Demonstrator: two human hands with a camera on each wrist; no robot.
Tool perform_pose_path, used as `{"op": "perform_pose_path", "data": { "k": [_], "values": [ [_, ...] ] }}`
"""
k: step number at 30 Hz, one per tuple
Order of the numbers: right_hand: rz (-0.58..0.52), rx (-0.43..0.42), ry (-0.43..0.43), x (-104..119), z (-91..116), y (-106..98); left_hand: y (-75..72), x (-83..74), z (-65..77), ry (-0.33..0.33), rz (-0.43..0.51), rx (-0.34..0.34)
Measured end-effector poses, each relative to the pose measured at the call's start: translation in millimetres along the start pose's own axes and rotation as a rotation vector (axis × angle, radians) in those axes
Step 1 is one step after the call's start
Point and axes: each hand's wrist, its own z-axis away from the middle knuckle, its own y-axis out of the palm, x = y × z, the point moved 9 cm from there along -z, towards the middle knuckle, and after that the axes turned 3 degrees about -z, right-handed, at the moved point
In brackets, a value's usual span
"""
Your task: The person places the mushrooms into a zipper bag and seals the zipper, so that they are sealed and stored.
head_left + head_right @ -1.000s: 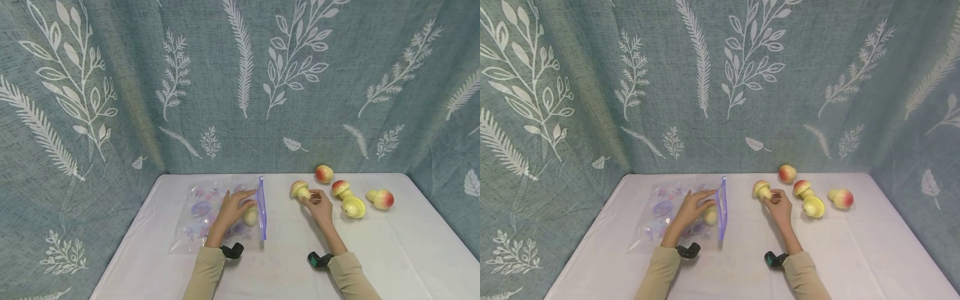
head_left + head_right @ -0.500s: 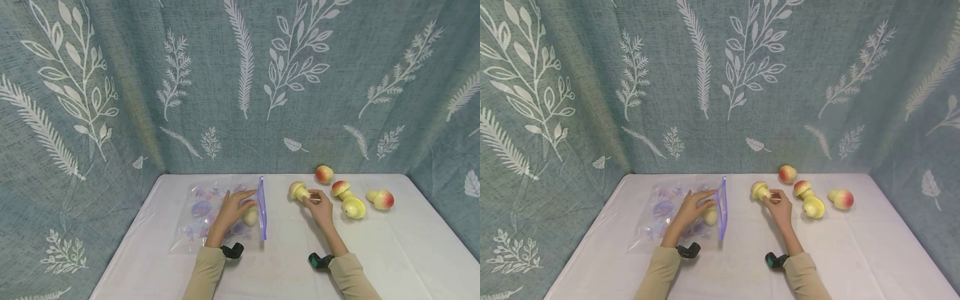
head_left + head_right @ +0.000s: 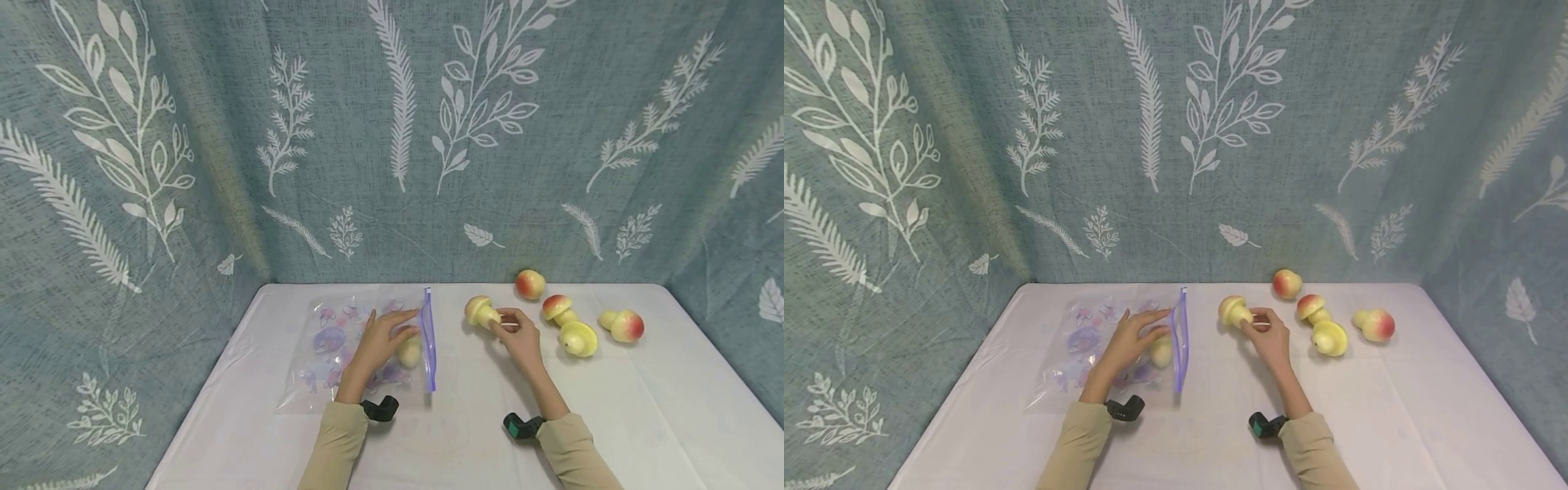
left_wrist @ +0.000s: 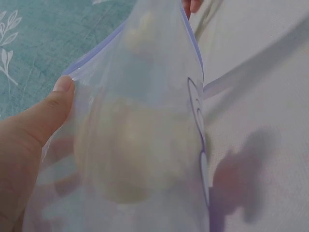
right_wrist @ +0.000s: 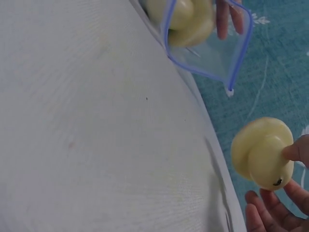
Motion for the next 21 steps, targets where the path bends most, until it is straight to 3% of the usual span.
{"op": "perform_pose_path", "data": {
  "k": [21],
  "values": [
    [0.004, 0.2, -0.065, 16.9, 8.9, 26.2, -1.1, -1.4, 1.3, -0.008, 0.001, -0.001]
  ]
}}
